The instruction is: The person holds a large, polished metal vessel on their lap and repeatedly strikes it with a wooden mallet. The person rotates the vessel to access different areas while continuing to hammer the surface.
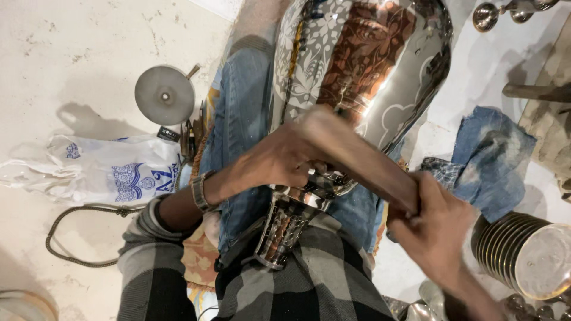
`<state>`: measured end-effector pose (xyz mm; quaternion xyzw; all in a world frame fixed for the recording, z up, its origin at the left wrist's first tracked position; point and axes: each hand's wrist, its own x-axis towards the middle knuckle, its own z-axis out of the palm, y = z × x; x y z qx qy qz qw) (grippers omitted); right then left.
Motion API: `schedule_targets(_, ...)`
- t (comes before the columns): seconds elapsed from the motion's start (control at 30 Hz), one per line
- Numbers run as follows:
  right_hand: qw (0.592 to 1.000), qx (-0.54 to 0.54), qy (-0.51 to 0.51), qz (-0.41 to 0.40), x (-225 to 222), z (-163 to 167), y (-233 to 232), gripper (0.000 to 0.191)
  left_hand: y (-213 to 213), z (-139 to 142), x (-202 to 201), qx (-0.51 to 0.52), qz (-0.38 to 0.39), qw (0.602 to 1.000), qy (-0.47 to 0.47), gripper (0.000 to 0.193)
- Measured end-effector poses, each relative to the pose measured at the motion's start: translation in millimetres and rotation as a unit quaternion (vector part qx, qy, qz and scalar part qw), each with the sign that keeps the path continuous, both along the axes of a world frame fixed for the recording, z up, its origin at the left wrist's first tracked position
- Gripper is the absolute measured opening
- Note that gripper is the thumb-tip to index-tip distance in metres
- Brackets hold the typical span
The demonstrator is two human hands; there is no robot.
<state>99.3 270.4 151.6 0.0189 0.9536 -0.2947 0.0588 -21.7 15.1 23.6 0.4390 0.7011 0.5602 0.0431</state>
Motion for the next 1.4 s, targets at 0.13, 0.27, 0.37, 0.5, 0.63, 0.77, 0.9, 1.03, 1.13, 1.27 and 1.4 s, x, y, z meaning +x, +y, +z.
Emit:
schedule_targets(0.13, 0.996, 0.003, -0.003, -0.087, 41, -20, -19, 0.022, 3, 15, -18, -0.061, -0.129, 0.99, -0.002, 0.033)
schedule_targets(0.27, 0.976, -0.086, -0.008, -0.2, 64, -53, -37, 0.024, 3, 29, -30, -0.039, -0.157, 0.987, 0.003, 0.054)
schedule_targets(0.37, 0.965, -0.143, 0.028, -0.218, 78, -72, -42, 0.026, 7, 32, -37, -0.021, -0.179, 0.982, 0.048, 0.057)
schedule_targets(0.5, 0.96, -0.119, 0.034, -0.253, 93, -81, -44, 0.023, 12, 36, -47, 0.006, -0.254, 0.965, 0.069, 0.044)
schedule_targets(0.63, 0.947, -0.122, 0.133, -0.267, 95, -88, -45, 0.019, 13, 43, -55, 0.047, -0.288, 0.954, 0.076, 0.046)
schedule_targets(0.77, 0.948, -0.056, 0.258, -0.178, 86, -94, -37, 0.02, 12, 45, -57, 0.079, -0.311, 0.942, 0.094, 0.044)
schedule_targets(0.9, 0.944, -0.167, 0.203, -0.199, 78, -87, -26, 0.02, 9, 37, -54, 0.028, -0.288, 0.954, 0.083, 0.048)
schedule_targets(1.03, 0.981, 0.027, 0.163, -0.097, 68, -70, -19, 0.024, 6, 25, -50, 0.079, -0.261, 0.955, 0.113, 0.039)
schedule_targets(1.13, 0.942, -0.249, 0.189, -0.123, 53, -57, -17, 0.019, 4, 19, -45, 0.013, -0.222, 0.97, 0.097, 0.039)
schedule_targets(1.27, 0.996, -0.067, 0.027, -0.055, 22, -25, 0, 0.016, -5, 11, -31, 0.081, -0.145, 0.986, -0.012, 0.048)
schedule_targets(1.4, 0.997, -0.037, -0.05, 0.045, -21, 11, 10, 0.012, -17, 4, -10, 0.074, -0.044, 0.995, -0.046, 0.017)
